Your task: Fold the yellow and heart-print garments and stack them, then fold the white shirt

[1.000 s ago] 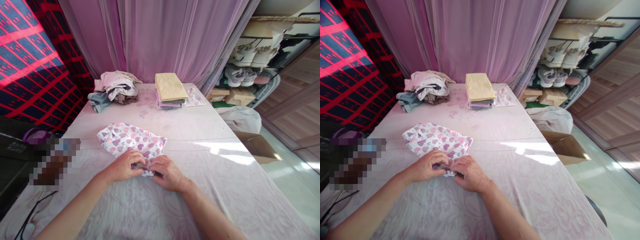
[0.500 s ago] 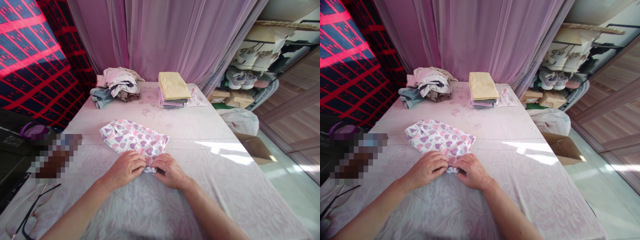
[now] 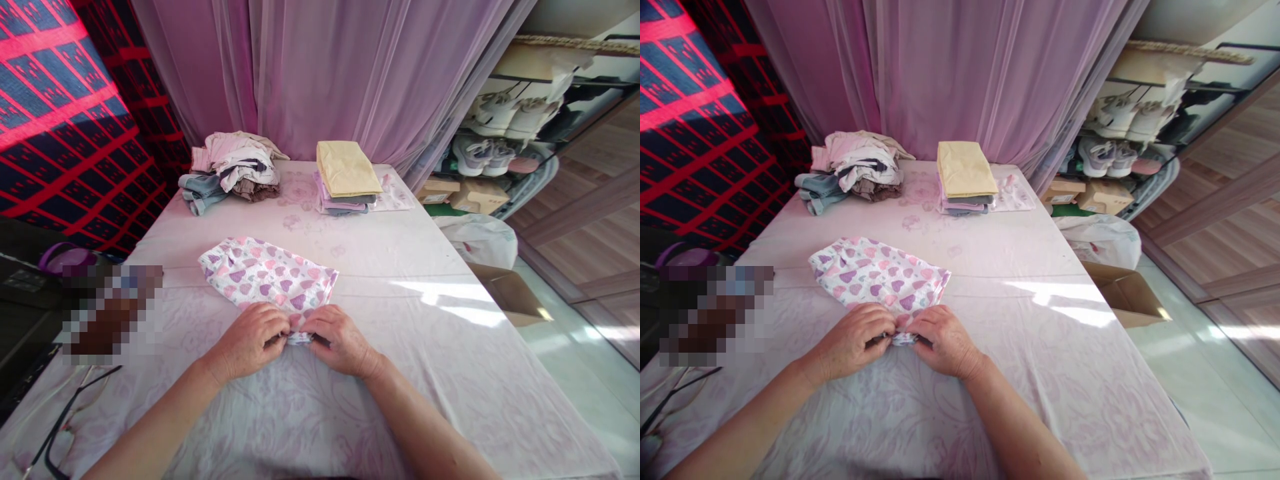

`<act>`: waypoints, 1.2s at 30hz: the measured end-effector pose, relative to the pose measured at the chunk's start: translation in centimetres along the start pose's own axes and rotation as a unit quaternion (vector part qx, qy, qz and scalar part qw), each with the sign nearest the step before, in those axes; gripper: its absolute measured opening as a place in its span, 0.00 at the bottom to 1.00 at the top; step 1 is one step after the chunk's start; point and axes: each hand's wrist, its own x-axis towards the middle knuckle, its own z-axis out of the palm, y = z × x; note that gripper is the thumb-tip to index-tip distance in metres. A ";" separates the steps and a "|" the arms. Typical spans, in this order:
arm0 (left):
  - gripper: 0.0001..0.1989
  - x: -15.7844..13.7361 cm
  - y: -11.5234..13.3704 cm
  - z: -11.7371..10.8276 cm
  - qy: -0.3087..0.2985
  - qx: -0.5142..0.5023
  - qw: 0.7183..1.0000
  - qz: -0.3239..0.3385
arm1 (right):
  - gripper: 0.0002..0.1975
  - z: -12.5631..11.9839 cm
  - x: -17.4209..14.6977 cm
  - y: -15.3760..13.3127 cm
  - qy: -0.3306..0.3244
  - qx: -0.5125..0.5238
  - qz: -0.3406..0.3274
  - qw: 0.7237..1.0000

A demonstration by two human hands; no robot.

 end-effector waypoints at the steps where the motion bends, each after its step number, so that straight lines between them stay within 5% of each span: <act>1: 0.06 0.0 0.1 0.1 0.007 0.003 1.000 -0.006 | 0.09 0.0 0.0 0.0 0.000 0.000 -0.001 1.000; 26: 0.05 0.5 1.0 1.3 0.064 -0.003 0.997 0.049 | 0.04 -0.1 0.2 -0.2 0.004 -0.009 0.016 1.000; 36: 0.03 0.1 0.5 2.8 0.079 0.107 0.991 0.018 | 0.07 0.5 0.1 0.3 0.021 -0.039 0.019 0.999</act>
